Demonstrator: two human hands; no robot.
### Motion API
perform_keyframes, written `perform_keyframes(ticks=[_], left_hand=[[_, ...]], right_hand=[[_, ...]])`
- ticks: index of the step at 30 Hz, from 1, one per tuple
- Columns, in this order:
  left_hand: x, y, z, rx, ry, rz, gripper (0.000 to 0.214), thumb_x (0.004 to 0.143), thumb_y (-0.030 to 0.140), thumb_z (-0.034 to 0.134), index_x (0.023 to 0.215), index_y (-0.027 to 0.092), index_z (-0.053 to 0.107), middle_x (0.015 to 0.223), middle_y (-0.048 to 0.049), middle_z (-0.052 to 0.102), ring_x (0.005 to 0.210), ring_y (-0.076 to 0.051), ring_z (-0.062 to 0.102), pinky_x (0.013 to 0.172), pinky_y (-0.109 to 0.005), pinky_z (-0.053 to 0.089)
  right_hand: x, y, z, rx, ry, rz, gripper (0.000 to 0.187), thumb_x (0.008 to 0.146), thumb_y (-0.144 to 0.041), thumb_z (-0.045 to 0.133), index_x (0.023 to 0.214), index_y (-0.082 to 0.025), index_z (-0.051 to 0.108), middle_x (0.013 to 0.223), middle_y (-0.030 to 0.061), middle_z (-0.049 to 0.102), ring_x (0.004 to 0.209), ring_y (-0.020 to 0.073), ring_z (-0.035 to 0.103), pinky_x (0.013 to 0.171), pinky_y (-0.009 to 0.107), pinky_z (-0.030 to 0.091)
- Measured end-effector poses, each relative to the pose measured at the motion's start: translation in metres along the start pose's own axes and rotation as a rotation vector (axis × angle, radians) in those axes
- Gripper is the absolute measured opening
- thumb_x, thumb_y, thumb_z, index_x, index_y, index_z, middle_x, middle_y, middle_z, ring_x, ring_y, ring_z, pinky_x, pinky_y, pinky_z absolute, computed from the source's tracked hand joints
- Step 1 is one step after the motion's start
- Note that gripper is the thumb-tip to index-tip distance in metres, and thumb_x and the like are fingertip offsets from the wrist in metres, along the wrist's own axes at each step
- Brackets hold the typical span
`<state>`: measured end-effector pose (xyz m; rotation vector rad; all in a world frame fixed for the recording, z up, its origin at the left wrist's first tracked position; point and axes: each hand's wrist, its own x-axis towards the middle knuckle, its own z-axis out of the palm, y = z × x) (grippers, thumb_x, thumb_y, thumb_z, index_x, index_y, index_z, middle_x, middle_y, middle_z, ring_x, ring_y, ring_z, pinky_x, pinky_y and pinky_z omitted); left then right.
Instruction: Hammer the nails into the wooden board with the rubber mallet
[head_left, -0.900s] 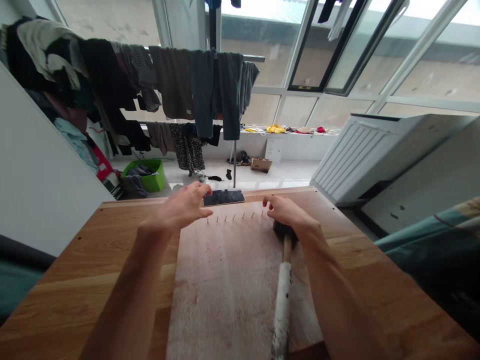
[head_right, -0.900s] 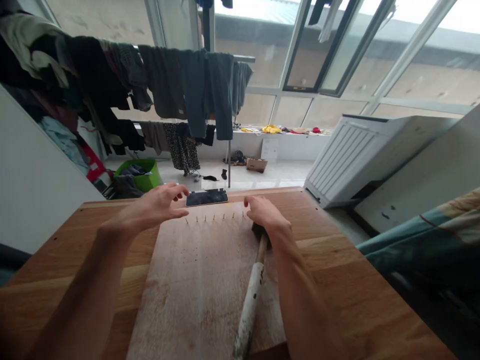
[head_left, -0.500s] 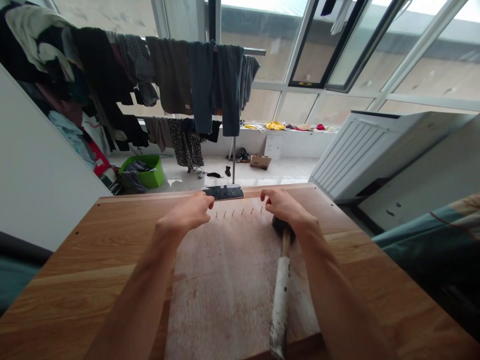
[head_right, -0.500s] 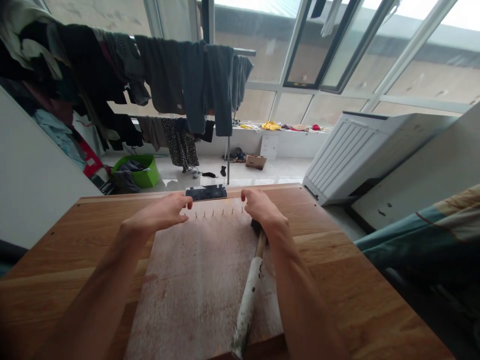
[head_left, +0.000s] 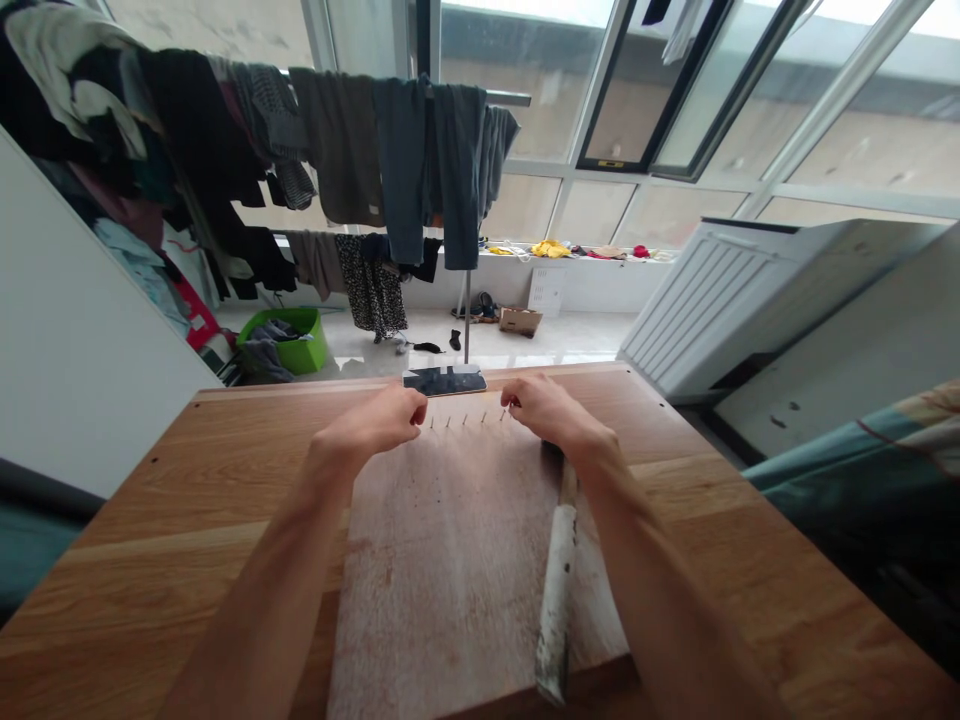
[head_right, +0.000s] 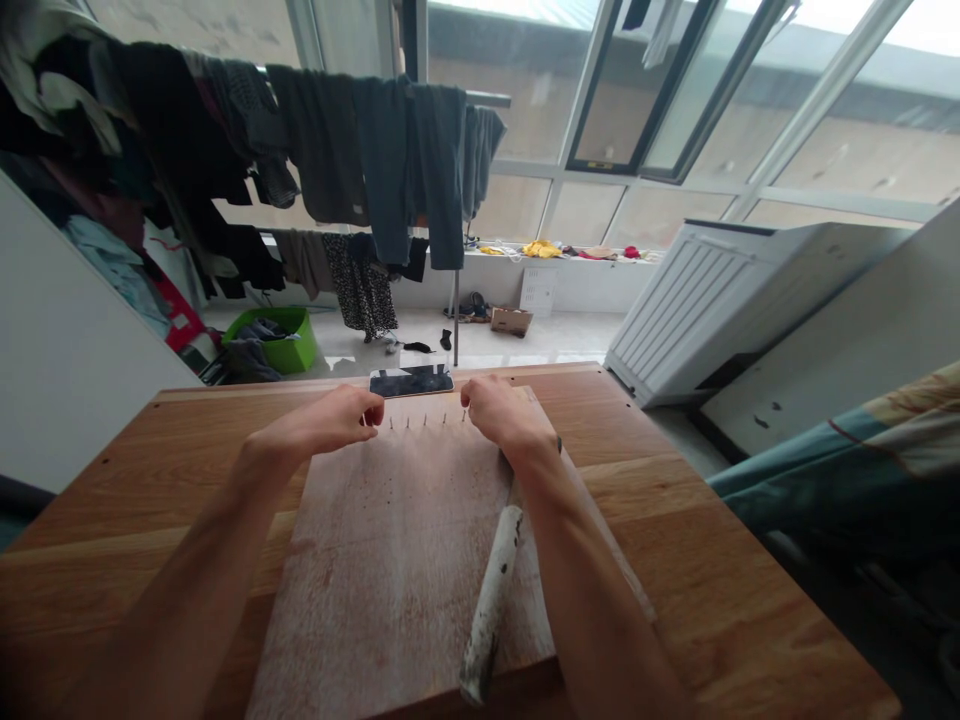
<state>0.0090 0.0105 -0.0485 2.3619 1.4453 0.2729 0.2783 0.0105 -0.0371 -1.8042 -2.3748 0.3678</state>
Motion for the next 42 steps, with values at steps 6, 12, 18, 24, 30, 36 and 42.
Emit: perform_keyframes(ticks=[6, 12, 18, 24, 30, 36, 42], left_hand=[[0.001, 0.009, -0.004, -0.039, 0.096, 0.028, 0.016, 0.074, 0.012, 0.059, 0.081, 0.022, 0.070, 0.066, -0.0005, 0.063, 0.057, -0.015, 0.057, 0.051, -0.025, 0.036], [0.006, 0.016, 0.002, -0.020, 0.089, 0.034, 0.022, 0.078, 0.011, 0.058, 0.089, 0.022, 0.074, 0.075, -0.0037, 0.071, 0.065, -0.018, 0.062, 0.060, -0.027, 0.042], [0.012, 0.021, 0.007, -0.011, 0.049, 0.127, 0.024, 0.078, 0.008, 0.053, 0.072, 0.021, 0.072, 0.075, -0.0038, 0.072, 0.071, -0.018, 0.063, 0.068, -0.027, 0.045], [0.013, 0.026, 0.007, -0.042, 0.152, 0.178, 0.021, 0.082, 0.011, 0.057, 0.080, 0.021, 0.076, 0.083, -0.0053, 0.074, 0.079, -0.020, 0.065, 0.074, -0.029, 0.048], [0.020, 0.027, 0.023, -0.048, 0.100, 0.183, 0.023, 0.082, 0.008, 0.055, 0.074, 0.019, 0.075, 0.078, -0.0042, 0.072, 0.073, -0.018, 0.064, 0.068, -0.026, 0.046], [0.016, 0.030, 0.012, -0.150, 0.120, 0.239, 0.021, 0.084, 0.013, 0.055, 0.079, 0.018, 0.075, 0.075, -0.0026, 0.071, 0.071, -0.016, 0.062, 0.065, -0.025, 0.044], [0.005, 0.034, -0.004, -0.292, -0.067, 0.187, 0.014, 0.081, 0.021, 0.061, 0.083, 0.019, 0.075, 0.071, 0.0007, 0.070, 0.065, -0.013, 0.059, 0.058, -0.024, 0.040]], right_hand=[[-0.003, -0.013, 0.001, -0.025, -0.012, -0.018, 0.019, 0.086, -0.013, 0.062, 0.089, -0.023, 0.078, 0.098, 0.0079, 0.075, 0.086, 0.0207, 0.067, 0.067, 0.026, 0.043], [-0.004, -0.024, -0.001, -0.004, 0.017, -0.091, 0.016, 0.089, -0.018, 0.063, 0.084, -0.021, 0.078, 0.093, 0.0076, 0.075, 0.082, 0.0186, 0.065, 0.064, 0.025, 0.039], [0.003, -0.028, 0.011, 0.012, 0.029, -0.177, 0.017, 0.085, -0.010, 0.063, 0.077, -0.017, 0.077, 0.079, 0.0077, 0.072, 0.075, 0.0167, 0.062, 0.067, 0.025, 0.039], [0.003, -0.035, 0.011, 0.067, 0.080, -0.241, 0.021, 0.087, -0.010, 0.059, 0.081, -0.017, 0.078, 0.078, 0.0063, 0.073, 0.070, 0.0151, 0.059, 0.068, 0.025, 0.038], [0.007, -0.043, 0.027, 0.100, 0.070, -0.263, 0.023, 0.087, -0.011, 0.058, 0.077, -0.015, 0.078, 0.073, 0.0073, 0.072, 0.067, 0.0147, 0.057, 0.064, 0.025, 0.036], [0.003, -0.045, 0.017, 0.162, 0.073, -0.301, 0.021, 0.086, -0.010, 0.057, 0.078, -0.016, 0.076, 0.070, 0.0029, 0.069, 0.066, 0.0123, 0.053, 0.063, 0.024, 0.034], [-0.015, -0.047, -0.014, 0.325, -0.133, -0.298, 0.013, 0.083, -0.012, 0.063, 0.078, -0.017, 0.075, 0.063, -0.0027, 0.065, 0.060, 0.0087, 0.054, 0.054, 0.020, 0.034]])
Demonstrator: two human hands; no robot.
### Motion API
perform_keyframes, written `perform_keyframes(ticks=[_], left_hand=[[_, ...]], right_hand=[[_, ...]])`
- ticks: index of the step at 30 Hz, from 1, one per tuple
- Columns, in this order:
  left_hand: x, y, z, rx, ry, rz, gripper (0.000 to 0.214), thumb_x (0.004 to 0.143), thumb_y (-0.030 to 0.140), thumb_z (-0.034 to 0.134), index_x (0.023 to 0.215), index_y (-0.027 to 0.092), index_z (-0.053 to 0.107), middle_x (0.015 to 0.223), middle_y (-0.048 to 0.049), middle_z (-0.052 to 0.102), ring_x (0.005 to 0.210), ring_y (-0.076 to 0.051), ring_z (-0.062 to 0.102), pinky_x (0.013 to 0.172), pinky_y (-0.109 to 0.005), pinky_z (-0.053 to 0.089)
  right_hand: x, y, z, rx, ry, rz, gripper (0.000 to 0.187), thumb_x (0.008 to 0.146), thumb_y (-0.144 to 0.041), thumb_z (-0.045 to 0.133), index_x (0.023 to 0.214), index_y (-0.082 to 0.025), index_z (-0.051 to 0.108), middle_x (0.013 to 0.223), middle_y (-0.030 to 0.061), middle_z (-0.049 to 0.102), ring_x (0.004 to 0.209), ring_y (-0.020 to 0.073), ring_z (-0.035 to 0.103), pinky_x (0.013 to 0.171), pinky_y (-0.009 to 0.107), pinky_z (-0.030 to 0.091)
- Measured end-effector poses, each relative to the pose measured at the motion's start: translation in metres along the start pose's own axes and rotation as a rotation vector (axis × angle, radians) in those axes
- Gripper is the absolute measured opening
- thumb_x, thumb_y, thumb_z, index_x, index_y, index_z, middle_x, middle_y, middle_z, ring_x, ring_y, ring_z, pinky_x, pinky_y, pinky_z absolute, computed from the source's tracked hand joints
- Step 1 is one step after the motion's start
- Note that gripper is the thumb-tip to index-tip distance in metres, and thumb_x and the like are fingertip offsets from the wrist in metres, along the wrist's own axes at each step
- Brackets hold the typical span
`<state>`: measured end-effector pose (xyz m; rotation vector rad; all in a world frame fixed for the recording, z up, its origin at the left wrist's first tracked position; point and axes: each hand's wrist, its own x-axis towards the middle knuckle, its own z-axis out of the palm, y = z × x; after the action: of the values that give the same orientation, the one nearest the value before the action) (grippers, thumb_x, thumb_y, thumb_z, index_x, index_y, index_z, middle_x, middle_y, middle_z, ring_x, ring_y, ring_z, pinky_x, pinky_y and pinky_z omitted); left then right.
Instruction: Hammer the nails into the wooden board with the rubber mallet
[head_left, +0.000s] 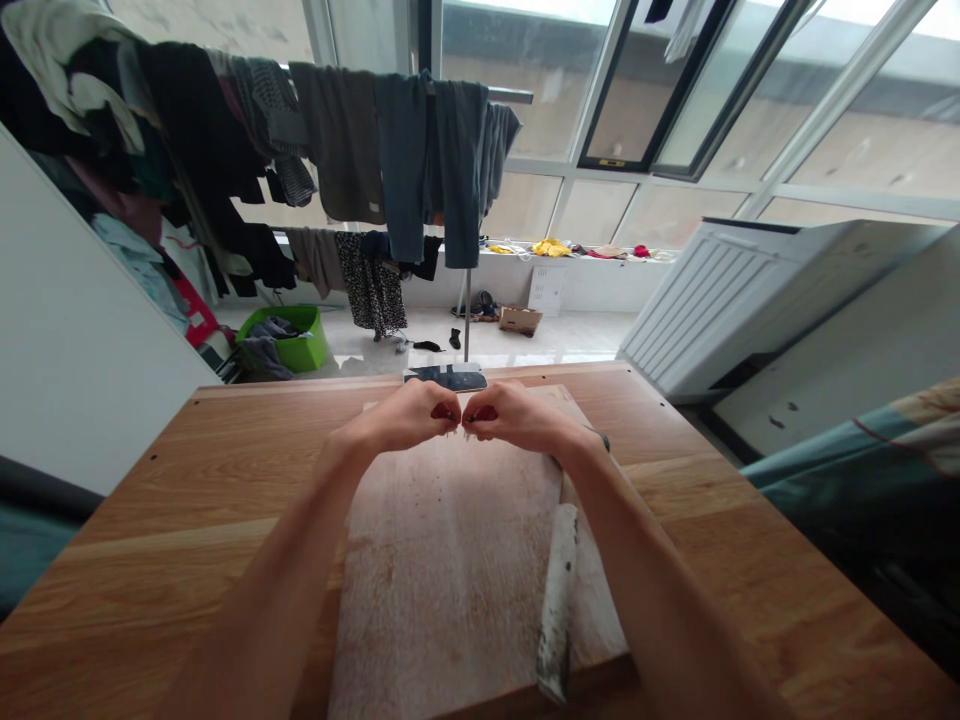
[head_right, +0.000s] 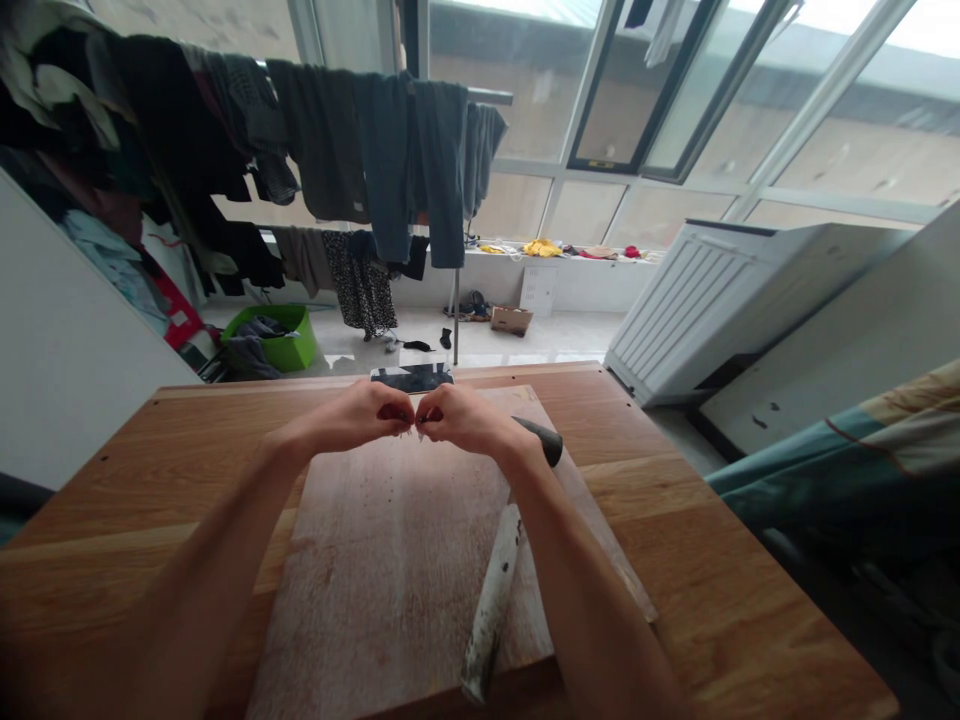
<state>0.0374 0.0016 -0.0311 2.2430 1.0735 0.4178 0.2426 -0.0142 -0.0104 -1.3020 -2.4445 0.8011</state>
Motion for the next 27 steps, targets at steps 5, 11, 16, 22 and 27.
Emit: perform_keyframes(ticks=[5, 11, 16, 22, 27], left_hand=[[-0.009, 0.013, -0.012, -0.074, -0.168, -0.064, 0.018, 0.083, 0.033, 0.064, 0.090, 0.018, 0.071, 0.081, -0.0017, 0.074, 0.073, -0.015, 0.065, 0.061, -0.023, 0.043], [-0.027, 0.040, -0.036, 0.006, -0.092, -0.107, 0.037, 0.090, 0.052, 0.059, 0.103, 0.019, 0.067, 0.086, -0.0025, 0.074, 0.073, -0.015, 0.065, 0.060, -0.024, 0.044], [-0.051, 0.070, -0.039, 0.041, 0.136, 0.021, 0.035, 0.097, 0.048, 0.053, 0.114, 0.020, 0.065, 0.091, -0.0024, 0.073, 0.081, -0.016, 0.067, 0.072, -0.028, 0.052], [-0.109, 0.090, 0.020, 0.414, 0.167, 0.044, 0.015, 0.097, 0.026, 0.054, 0.103, 0.020, 0.066, 0.098, -0.0049, 0.070, 0.087, -0.021, 0.067, 0.079, -0.037, 0.056], [-0.170, 0.058, 0.087, 0.669, 0.391, 0.274, 0.023, 0.098, 0.027, 0.054, 0.117, 0.019, 0.065, 0.114, -0.0040, 0.074, 0.109, -0.022, 0.067, 0.102, -0.039, 0.052]], right_hand=[[-0.008, -0.002, -0.009, 0.189, -0.135, -0.025, 0.011, 0.086, -0.019, 0.066, 0.091, -0.015, 0.075, 0.075, 0.0019, 0.072, 0.066, 0.0109, 0.065, 0.054, 0.018, 0.046], [-0.032, -0.024, -0.030, 0.336, -0.068, -0.086, 0.037, 0.091, -0.032, 0.066, 0.124, -0.018, 0.068, 0.085, 0.0041, 0.075, 0.071, 0.0133, 0.071, 0.054, 0.020, 0.055], [-0.070, -0.041, -0.047, 0.294, 0.187, -0.148, 0.036, 0.096, -0.040, 0.061, 0.125, -0.020, 0.068, 0.097, 0.0051, 0.075, 0.081, 0.0147, 0.072, 0.068, 0.025, 0.058], [-0.153, 0.034, -0.001, -0.058, 0.507, 0.081, 0.030, 0.097, -0.045, 0.055, 0.113, -0.024, 0.070, 0.113, 0.0065, 0.072, 0.092, 0.0198, 0.072, 0.082, 0.032, 0.060], [-0.240, 0.126, 0.073, -0.244, 0.594, 0.134, 0.046, 0.096, -0.053, 0.043, 0.127, -0.028, 0.065, 0.130, 0.0088, 0.068, 0.116, 0.0296, 0.067, 0.089, 0.042, 0.061]])
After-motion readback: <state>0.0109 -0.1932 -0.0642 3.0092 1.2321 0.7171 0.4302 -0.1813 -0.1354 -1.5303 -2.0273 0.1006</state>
